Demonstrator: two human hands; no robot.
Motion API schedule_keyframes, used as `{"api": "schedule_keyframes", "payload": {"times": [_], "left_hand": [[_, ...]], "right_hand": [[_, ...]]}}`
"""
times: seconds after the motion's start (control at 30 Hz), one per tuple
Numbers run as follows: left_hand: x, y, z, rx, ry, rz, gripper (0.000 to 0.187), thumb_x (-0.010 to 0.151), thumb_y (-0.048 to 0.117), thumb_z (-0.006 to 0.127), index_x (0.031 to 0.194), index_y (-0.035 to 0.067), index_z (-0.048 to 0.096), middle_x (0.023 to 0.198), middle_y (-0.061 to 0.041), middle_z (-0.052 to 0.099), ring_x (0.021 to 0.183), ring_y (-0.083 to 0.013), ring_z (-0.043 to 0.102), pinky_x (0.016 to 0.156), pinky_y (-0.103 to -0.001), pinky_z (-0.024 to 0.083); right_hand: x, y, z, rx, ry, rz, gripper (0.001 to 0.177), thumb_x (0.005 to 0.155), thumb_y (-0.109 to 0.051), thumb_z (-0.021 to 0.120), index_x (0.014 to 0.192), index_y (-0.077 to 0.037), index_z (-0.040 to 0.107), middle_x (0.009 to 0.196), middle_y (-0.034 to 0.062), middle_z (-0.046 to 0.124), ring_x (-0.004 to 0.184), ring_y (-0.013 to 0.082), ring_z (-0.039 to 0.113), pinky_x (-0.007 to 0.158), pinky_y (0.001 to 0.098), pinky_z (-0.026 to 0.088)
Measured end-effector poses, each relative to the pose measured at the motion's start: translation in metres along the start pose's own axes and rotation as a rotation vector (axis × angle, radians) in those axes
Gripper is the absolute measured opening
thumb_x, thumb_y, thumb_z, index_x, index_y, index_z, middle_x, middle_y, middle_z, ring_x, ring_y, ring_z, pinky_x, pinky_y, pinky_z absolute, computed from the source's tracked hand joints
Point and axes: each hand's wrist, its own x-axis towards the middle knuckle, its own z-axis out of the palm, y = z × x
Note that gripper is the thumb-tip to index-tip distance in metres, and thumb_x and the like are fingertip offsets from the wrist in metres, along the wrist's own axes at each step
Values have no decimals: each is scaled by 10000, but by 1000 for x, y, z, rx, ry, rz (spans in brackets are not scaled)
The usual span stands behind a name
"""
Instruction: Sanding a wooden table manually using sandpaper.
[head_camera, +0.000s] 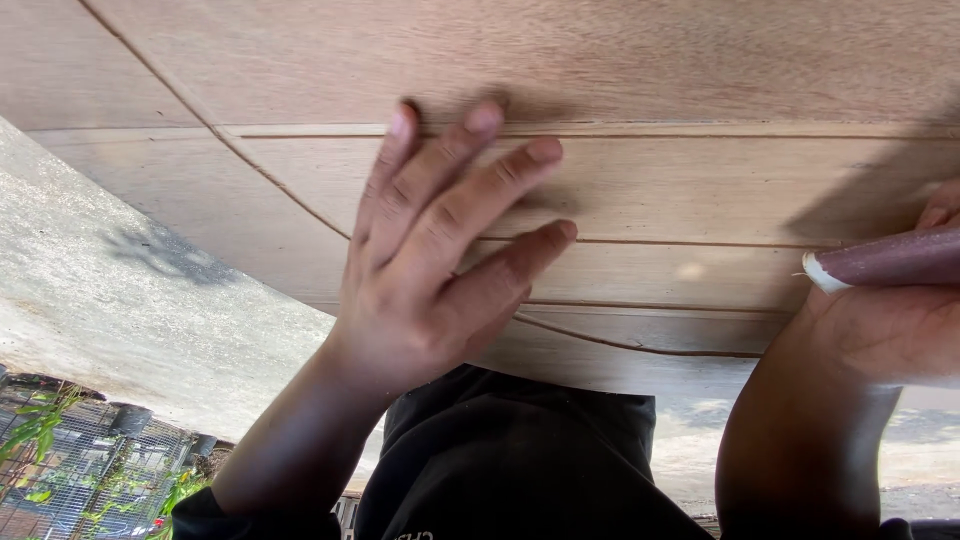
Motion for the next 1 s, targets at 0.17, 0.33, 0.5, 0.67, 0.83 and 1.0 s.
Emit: {"api": "schedule_keyframes", "payload": {"times": [0.17,0.33,0.5,0.67,0.83,1.0], "left_hand": [[-5,14,1,69,-109,-7,223,1021,209,964,1199,175,834,1438,-8,595,1426,-217,414,1278,-440,245],[-1,16,-2,6,-85,-45,174,958,183,943,1070,97,841,1355,-99,640,1366,-265,475,1239,-463,324],[-6,8,4,-26,-21,-52,340,875,219,1008,1003,78,726,1228,-122,707,1269,-304,566,1182,-493,412],[-19,0,16,-102,99,-49,360,896,301,908,1087,88,690,1249,-110,673,1289,-291,556,1222,-489,406],[-27,-30,4,-43,297,7,389,972,211,821,1253,100,576,1374,-75,550,1337,-230,505,1246,-454,414],[-23,-26,-27,130,329,-319,321,1084,119,636,1305,-56,483,1451,-169,399,1408,-361,439,1280,-503,399]], "right_hand": [[-2,1,8,-18,-25,-74,553,1026,-616,405,957,-75,498,928,87,494,848,182,438,833,301,358],[7,-46,62,-108,-474,-147,822,1180,-586,278,573,-44,399,940,289,587,849,418,643,1071,625,599],[-8,-40,50,-194,-382,-110,777,1185,-569,305,607,-52,357,969,291,612,931,445,685,1084,624,628],[-11,-38,42,-258,-298,-129,741,1191,-553,328,639,-59,320,995,294,635,1005,470,722,1095,625,655],[19,-69,24,-252,-582,-209,353,1129,-371,394,974,-56,355,981,242,679,764,284,573,831,477,500],[19,-129,80,-641,-932,-527,251,967,350,902,1085,171,773,1044,335,697,911,405,621,763,447,537]]}}
